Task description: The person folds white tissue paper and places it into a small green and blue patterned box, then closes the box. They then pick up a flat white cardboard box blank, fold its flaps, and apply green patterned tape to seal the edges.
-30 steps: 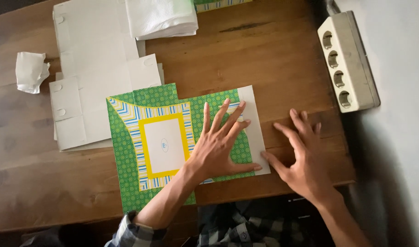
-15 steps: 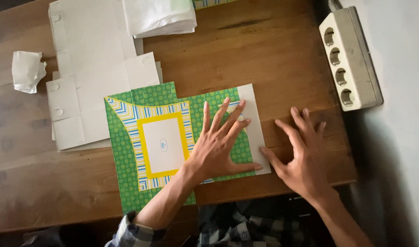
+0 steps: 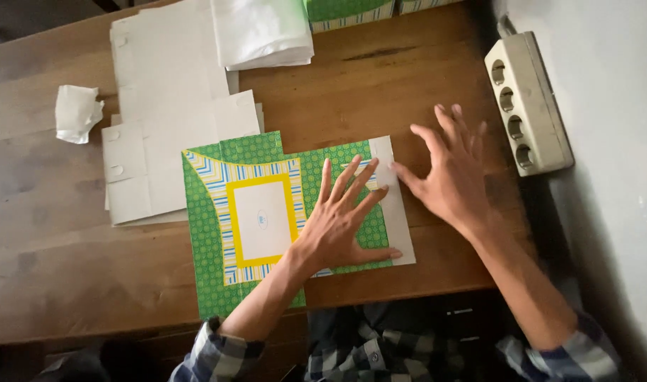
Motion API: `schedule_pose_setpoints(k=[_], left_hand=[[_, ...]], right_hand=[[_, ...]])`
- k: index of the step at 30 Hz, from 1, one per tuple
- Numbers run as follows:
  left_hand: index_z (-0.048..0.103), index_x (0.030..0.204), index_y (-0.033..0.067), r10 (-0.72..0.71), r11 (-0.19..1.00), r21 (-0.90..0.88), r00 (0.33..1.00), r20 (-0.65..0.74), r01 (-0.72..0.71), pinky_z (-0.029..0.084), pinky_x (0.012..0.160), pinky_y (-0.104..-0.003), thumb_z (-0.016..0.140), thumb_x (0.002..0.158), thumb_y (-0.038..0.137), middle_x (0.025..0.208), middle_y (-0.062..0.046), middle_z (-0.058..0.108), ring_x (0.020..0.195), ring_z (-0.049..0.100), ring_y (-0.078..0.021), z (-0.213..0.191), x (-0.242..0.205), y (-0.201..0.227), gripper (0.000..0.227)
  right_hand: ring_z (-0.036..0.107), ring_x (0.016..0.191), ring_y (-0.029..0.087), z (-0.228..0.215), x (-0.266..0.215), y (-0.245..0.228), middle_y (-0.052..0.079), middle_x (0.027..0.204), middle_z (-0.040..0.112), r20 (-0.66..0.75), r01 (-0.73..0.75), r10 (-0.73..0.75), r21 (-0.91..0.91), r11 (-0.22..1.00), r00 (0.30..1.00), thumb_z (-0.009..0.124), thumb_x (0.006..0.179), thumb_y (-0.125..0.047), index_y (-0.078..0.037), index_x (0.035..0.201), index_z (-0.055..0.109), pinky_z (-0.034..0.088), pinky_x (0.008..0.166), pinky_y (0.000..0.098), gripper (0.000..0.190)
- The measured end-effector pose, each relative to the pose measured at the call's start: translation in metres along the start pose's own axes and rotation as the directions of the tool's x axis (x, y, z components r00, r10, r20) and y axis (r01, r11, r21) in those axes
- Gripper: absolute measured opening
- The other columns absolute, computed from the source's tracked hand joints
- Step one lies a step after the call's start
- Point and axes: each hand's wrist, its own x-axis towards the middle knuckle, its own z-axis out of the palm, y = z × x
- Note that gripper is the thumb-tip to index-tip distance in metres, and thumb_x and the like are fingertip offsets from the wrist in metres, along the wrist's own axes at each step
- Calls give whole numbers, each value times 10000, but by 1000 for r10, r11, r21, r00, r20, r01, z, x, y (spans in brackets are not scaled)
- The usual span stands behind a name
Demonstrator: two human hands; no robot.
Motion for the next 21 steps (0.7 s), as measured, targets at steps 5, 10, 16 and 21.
schedule_pose_setpoints(k=[5,10,16,21], left_hand=[[748,1040,165,208,973,149,948,-241,-176,257,1219,-679,715,859,635,1400,-75,642,1309,593,-299,16,-13,-7,505],[757,878,233,230,972,150,840,-491,-178,446,1101,-537,813,812,360,1079,46,759,1071,704,-201,-3,-13,-7,154],[736,999,108,167,986,12,960,-223,-169,503,995,-520,785,866,332,1125,-103,713,1080,677,-306,-18,-35,2,265],[631,1045,74,71,959,-262,989,-133,-104,403,875,-523,634,971,277,1098,-135,650,967,588,-308,-47,-51,60,216]], right_hand=[[298,1541,437,-12,-1,-17,207,1585,445,27,247,-245,-99,964,969,740,925,-240,-156,1370,656,216,1181,708,460],[340,1532,360,-29,-37,-27,90,1590,444,169,501,-487,-51,864,857,609,712,94,-230,1202,684,338,1189,588,593],[517,1446,253,-40,-45,-19,-19,1418,635,-70,464,-478,-151,873,876,724,823,-184,-184,980,658,430,1183,439,170],[584,1354,284,-58,-55,-5,92,1372,673,-135,571,-560,52,819,817,657,971,-122,-70,1007,683,449,1141,394,68]])
